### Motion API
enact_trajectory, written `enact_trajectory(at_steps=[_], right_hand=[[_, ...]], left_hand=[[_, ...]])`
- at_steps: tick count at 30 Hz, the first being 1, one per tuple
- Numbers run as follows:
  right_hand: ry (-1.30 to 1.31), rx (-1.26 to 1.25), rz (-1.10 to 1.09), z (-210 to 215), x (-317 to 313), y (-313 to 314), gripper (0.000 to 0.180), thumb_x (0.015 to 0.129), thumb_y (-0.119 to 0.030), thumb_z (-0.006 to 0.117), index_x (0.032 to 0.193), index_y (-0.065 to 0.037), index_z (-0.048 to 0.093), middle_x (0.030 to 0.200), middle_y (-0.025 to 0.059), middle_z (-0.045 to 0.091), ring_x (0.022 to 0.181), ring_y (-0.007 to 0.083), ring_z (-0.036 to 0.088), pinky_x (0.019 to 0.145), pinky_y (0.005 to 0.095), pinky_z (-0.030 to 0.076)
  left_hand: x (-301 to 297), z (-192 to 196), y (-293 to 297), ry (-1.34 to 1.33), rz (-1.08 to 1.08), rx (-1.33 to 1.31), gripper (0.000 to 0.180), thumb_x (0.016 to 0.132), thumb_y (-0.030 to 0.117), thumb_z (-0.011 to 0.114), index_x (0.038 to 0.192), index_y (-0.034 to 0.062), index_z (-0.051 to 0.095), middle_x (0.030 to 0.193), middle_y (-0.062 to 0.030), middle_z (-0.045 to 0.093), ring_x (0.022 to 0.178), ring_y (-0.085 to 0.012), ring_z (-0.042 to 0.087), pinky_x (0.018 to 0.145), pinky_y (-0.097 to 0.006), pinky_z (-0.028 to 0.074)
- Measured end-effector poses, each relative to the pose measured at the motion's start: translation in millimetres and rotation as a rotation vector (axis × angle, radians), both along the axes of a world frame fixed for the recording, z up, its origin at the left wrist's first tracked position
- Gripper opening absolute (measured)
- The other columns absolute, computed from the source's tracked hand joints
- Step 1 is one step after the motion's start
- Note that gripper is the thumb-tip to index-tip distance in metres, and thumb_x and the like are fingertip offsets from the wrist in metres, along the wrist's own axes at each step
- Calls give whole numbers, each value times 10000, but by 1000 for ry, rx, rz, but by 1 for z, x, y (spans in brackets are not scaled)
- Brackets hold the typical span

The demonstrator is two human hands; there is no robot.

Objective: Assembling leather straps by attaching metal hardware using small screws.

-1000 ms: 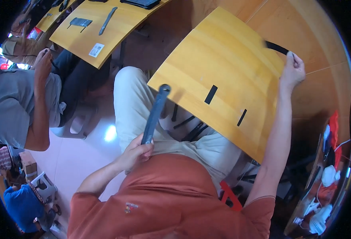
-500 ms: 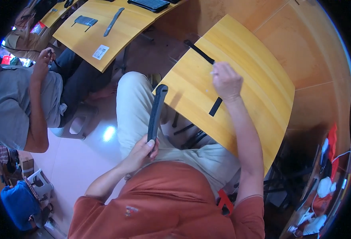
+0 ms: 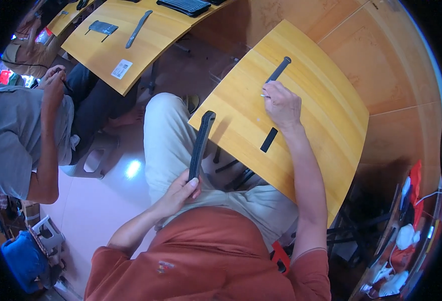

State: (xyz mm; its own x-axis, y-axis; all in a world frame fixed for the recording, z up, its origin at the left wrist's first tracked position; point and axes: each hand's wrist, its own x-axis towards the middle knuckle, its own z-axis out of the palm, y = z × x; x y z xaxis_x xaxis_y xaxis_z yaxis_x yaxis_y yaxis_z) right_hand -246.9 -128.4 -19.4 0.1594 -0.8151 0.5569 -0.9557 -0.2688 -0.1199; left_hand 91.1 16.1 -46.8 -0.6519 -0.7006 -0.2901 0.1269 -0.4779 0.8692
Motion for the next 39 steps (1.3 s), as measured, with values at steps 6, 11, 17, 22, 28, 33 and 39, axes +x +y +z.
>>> enact_trajectory(at_steps=[6, 11, 17, 22, 28, 33, 39], right_hand=[[-208, 188, -60, 12, 10, -5, 221, 847, -288, 682, 916, -81, 715, 1047, 46, 685, 822, 289, 681, 718, 412, 549], [-117, 171, -189, 0, 2, -20, 281, 857, -321, 670, 967, -69, 730, 1143, 64, 670, 910, 302, 670, 777, 411, 540], [-97, 238, -176, 5, 23, -38, 314, 876, -332, 645, 984, -51, 733, 1185, 77, 662, 977, 306, 658, 822, 420, 529], [-111, 172, -127, 0, 25, -51, 279, 885, -322, 595, 928, -76, 719, 1119, 47, 651, 895, 318, 655, 772, 438, 528], [-168, 204, -130, 2, 26, -57, 292, 889, -323, 597, 914, -57, 713, 1091, 66, 653, 908, 322, 657, 777, 450, 523], [-272, 189, -121, 6, 27, -47, 294, 888, -306, 614, 1005, -50, 698, 1108, 77, 652, 916, 318, 656, 792, 433, 520], [-434, 370, -128, 26, 41, 10, 310, 896, -248, 642, 1111, -27, 677, 1095, 135, 684, 963, 290, 675, 843, 354, 523]], left_hand=[[1, 0, 0, -48, -32, 48, 273, 1023, 317, 486, 1125, 64, 471, 850, -34, 552, 745, -103, 505, 667, -250, 425], [-2, -5, -2, -20, -62, 31, 250, 1016, 268, 511, 1128, 47, 473, 853, -36, 557, 751, -108, 515, 682, -260, 452], [0, -6, -1, -49, -81, 36, 278, 998, 224, 548, 1186, 26, 494, 924, -67, 613, 805, -123, 590, 727, -265, 502], [-3, -1, -3, -8, -42, 178, 292, 973, 167, 600, 1213, 26, 513, 1004, -67, 642, 844, -82, 607, 761, -226, 510], [-6, -4, -4, -59, 3, 113, 290, 936, 137, 650, 1187, 15, 569, 1046, -71, 666, 919, -92, 624, 802, -235, 508], [-14, -2, -6, -113, 28, -44, 259, 912, 110, 671, 1140, 2, 614, 1040, -66, 687, 948, -110, 631, 836, -264, 509], [-24, 3, -8, -104, 73, -107, 246, 891, 96, 694, 1100, -17, 632, 1024, -71, 691, 921, -117, 634, 805, -264, 517]])
